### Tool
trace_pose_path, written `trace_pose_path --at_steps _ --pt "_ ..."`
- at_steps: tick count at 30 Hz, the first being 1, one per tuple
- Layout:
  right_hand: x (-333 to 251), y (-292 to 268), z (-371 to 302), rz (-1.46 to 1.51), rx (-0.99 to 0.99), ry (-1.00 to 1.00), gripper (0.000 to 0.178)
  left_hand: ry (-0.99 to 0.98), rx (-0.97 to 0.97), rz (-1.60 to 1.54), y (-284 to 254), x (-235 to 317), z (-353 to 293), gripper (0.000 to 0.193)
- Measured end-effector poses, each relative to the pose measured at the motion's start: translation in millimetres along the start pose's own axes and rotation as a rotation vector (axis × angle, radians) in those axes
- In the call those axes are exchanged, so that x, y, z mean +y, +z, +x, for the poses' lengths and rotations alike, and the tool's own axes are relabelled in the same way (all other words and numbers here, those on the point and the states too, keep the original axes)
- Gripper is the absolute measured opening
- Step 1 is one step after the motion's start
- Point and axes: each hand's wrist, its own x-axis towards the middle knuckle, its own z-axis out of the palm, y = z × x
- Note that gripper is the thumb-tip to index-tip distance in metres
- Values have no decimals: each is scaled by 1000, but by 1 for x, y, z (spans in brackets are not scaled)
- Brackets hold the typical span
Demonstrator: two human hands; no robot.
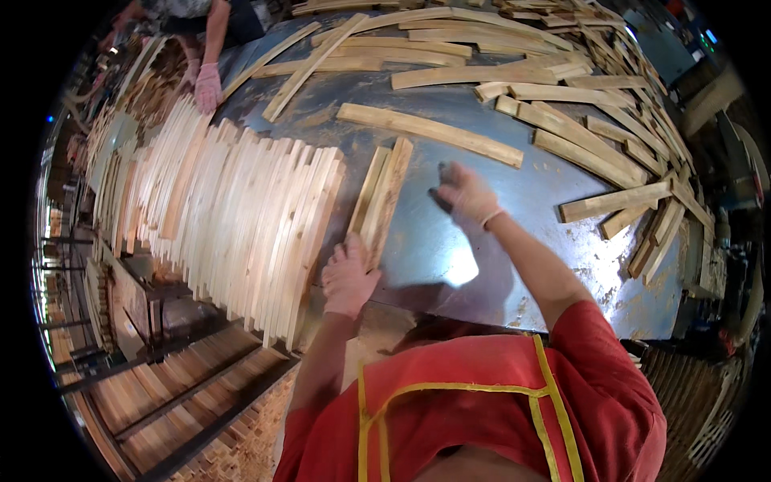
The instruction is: The person picks up thin wooden planks from a scattered pile on a metal table and stacks them neatly. The person handles the planks one by one, aligning them into a growing stack on the left side of the workspace.
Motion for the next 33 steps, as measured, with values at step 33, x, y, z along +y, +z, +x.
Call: trace_pose_path --at_steps 33 --pt "25 -53 -110 101 -127 254 73 65 337 219 -19 -7 8 94"
